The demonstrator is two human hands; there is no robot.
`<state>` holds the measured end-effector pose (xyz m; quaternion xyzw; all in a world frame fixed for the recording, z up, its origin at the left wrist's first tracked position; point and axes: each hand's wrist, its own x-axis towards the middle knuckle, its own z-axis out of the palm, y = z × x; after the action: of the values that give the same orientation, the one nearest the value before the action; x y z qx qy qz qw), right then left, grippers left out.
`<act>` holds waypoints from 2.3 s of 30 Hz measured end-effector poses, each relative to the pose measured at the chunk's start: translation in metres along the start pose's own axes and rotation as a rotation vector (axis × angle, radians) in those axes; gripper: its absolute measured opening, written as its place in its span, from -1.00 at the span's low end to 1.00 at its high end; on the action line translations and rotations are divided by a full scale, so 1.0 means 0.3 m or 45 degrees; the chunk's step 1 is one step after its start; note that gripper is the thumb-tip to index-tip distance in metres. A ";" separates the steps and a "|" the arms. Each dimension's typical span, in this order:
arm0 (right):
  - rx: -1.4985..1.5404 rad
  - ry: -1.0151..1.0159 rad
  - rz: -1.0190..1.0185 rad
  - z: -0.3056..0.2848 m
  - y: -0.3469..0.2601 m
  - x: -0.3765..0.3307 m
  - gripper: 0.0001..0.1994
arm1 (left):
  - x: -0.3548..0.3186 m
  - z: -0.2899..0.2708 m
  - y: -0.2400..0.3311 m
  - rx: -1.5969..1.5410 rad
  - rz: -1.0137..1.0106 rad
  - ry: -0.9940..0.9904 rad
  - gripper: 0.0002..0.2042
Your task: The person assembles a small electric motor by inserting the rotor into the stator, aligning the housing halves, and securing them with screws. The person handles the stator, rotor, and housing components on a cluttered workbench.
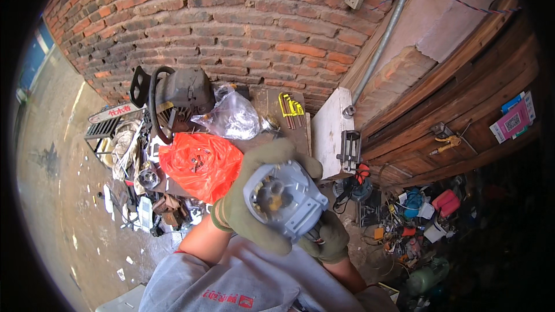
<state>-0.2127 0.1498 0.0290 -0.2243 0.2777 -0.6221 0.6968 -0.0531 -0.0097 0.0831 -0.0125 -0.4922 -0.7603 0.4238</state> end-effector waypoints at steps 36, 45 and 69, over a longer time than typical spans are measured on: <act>-1.965 0.214 -0.865 0.249 -0.131 0.054 -0.38 | 0.040 -0.123 -0.086 -0.452 -0.109 0.224 -0.21; -1.869 0.206 -0.773 0.244 -0.133 0.065 -0.36 | 0.038 -0.118 -0.065 -0.526 -0.067 0.176 -0.16; -2.275 0.277 -1.018 0.304 -0.043 0.050 -0.40 | 0.183 -0.064 -0.161 -1.174 0.026 -0.214 -0.01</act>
<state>-0.1605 0.1303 0.1039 -0.6875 0.6120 -0.3904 -0.0203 -0.1122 -0.0513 0.0614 -0.2660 -0.1355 -0.8917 0.3402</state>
